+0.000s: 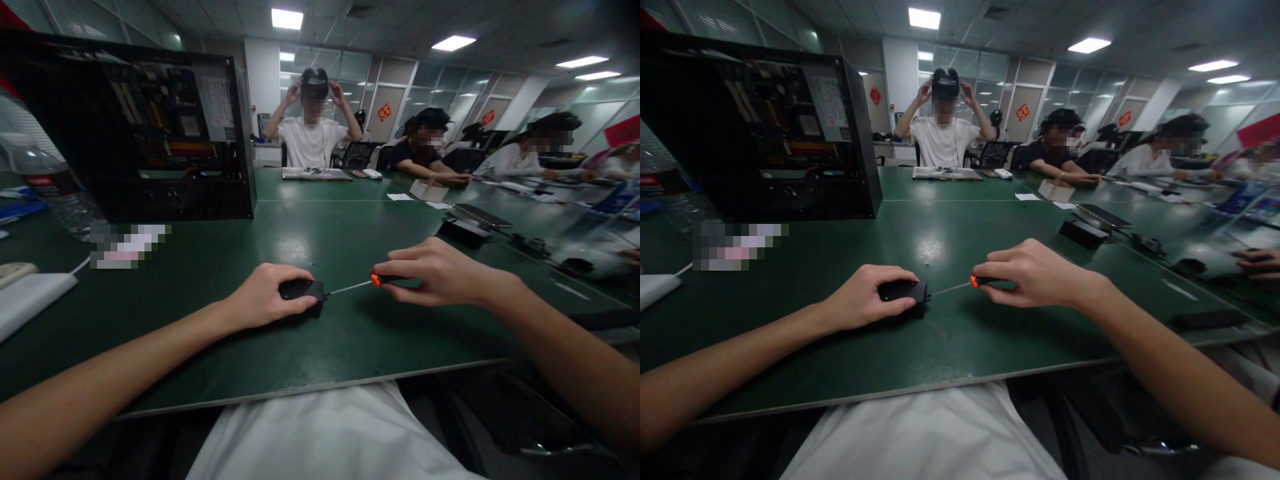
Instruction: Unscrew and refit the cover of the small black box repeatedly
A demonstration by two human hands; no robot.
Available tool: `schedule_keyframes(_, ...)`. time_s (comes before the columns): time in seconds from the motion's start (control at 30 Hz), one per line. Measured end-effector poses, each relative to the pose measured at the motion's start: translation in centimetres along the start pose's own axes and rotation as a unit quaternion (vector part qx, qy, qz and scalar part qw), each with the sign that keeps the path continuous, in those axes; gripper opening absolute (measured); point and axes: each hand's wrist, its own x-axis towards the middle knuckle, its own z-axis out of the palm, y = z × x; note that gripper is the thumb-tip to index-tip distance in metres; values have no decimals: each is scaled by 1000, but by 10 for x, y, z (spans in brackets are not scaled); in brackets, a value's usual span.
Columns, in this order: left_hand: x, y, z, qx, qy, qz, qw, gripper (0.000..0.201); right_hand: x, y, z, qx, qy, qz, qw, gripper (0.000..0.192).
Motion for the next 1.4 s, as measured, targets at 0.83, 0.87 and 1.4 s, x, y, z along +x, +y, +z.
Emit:
schedule_keyframes(0.83,-7,-16,-22,-24,-60,-1,998,53,19,7,69,44,68,-16,997,25)
schedule_keyframes(0.87,-8,-19,-24,-32,-69,-12,997,52,18,7,70,40,76,-15,996,25)
schedule_keyframes(1.4,-7,-23,-20,-44,-18,-69,996,50,24,12,71,38,68,29,997,30)
